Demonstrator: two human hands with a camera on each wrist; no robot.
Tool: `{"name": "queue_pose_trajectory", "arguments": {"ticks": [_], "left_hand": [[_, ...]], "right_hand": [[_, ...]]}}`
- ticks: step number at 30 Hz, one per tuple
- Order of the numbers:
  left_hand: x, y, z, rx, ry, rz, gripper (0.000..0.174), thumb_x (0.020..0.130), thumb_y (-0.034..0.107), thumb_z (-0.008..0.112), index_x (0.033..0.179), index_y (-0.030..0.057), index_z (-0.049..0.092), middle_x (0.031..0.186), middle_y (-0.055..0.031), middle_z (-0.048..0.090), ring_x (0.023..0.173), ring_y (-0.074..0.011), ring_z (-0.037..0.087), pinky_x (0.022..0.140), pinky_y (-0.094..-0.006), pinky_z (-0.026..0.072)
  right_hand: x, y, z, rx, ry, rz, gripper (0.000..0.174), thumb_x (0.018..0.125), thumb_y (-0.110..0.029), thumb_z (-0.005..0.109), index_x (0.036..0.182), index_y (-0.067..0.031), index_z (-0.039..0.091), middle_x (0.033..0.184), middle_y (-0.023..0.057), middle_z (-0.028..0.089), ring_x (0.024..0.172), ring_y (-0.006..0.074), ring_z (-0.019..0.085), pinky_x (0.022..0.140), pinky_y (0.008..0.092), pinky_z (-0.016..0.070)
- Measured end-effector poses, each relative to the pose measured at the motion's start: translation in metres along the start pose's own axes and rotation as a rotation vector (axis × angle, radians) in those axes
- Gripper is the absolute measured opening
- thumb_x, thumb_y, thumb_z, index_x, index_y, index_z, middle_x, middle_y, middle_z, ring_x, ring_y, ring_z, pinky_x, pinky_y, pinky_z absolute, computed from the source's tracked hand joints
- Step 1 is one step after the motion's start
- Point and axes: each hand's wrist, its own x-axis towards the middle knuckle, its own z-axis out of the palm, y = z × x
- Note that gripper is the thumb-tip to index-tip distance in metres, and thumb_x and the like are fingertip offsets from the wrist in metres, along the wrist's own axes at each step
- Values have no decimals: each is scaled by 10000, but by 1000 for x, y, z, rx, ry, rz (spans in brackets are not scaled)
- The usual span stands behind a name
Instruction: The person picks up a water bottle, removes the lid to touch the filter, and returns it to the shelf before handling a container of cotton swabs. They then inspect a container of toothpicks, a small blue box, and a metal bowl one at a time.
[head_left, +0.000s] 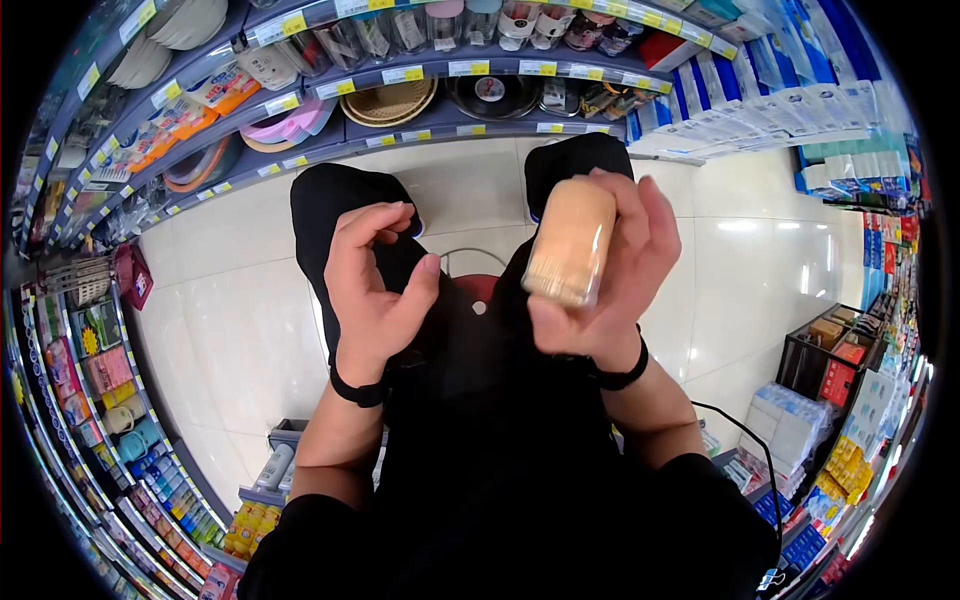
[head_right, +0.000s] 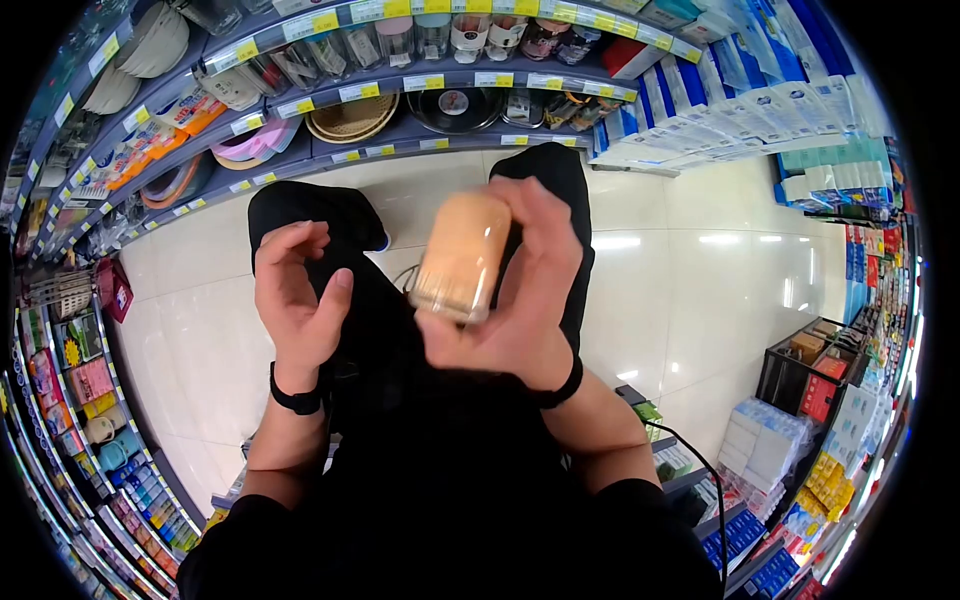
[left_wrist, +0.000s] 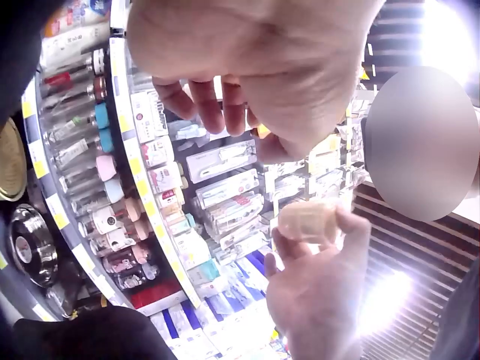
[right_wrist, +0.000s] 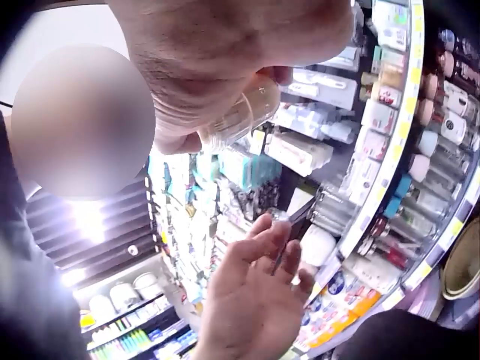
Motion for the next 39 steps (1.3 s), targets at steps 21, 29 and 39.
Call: {"name": "queue_pose_trajectory", "arguments": {"ticks": [21,29,39], "left_hand": [[-3,2,-3,18,-85,-5,473,864,-14,782,1311,7,631,1260,-141,653,1110,-225,620,977,-340,493],[-6,3,-1,2,-78,-15,366,881,-30,764,1232,7,668,1246,-155,659,1086,-221,620,958,-334,495],[9,21,8,103,-322,-32,613,740,50,859,1334,24,710,1328,-179,726,1196,-331,700,1042,-404,553]], "right_hand": [[-15,-12,8,-58,-107,-78,1095,738,-341,908,1611,-43,320,1351,203,626,1130,326,613,965,448,515],[-30,-8,21,754,191,891,885,935,-455,793,1606,-41,390,1425,122,606,1311,229,601,1095,358,481],[-41,-7,32,823,70,1010,687,1062,-292,719,1623,-84,382,1461,88,571,1301,201,602,1059,349,515]]}}
